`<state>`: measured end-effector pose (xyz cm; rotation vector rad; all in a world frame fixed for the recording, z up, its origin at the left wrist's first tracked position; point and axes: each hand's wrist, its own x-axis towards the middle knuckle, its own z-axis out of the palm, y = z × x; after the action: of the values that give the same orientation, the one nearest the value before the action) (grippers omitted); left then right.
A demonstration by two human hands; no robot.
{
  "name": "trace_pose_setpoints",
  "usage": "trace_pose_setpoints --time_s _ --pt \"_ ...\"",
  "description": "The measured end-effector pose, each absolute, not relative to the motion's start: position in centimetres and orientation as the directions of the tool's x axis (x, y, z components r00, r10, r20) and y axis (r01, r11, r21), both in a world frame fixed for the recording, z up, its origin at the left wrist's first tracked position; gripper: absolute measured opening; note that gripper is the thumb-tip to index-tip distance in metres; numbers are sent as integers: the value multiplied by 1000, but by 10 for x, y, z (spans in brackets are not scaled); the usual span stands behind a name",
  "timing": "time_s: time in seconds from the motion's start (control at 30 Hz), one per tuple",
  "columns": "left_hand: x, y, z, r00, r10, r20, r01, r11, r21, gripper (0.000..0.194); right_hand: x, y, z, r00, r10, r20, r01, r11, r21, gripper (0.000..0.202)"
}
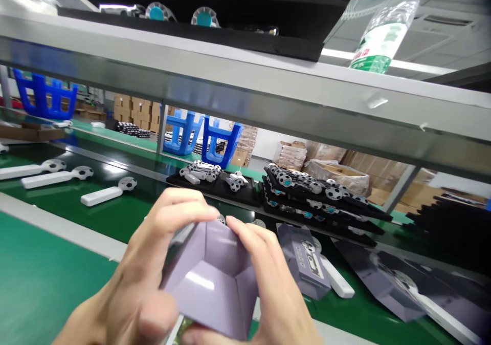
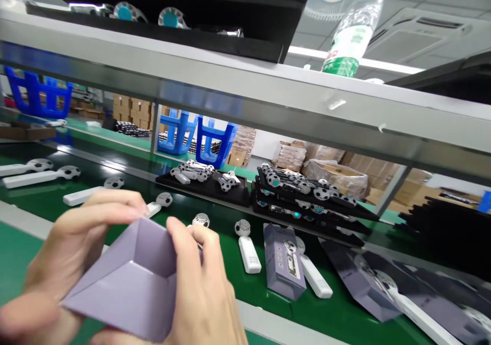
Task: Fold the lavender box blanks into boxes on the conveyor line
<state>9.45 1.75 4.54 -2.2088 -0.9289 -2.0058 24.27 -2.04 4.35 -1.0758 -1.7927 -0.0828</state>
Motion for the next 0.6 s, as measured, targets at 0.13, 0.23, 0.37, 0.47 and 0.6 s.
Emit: trace_pose_setpoints --time_s 0.13,0.23,0.37,0.47,0.6 --pt "89 34 55 151 599 786 535 -718 444 49 260 4 25 -52 726 686 897 336 -288 74" --pt "84 53 45 262 912 316 736 -401 546 49 274 24 -1 145 926 350 943 -22 -332 77" --pt "80 76 9 287 938 -193 910 -205 359 38 283 32 -32 214 975 -52 922 -219 -319 52" --pt "84 84 -13 238 915 -324 957 -166 236 41 276 30 -44 200 966 -163 918 -243 -312 44" --pt "91 88 -24 224 910 -349 962 -149 227 49 263 31 -49 175 968 -180 881 -235 -411 43"
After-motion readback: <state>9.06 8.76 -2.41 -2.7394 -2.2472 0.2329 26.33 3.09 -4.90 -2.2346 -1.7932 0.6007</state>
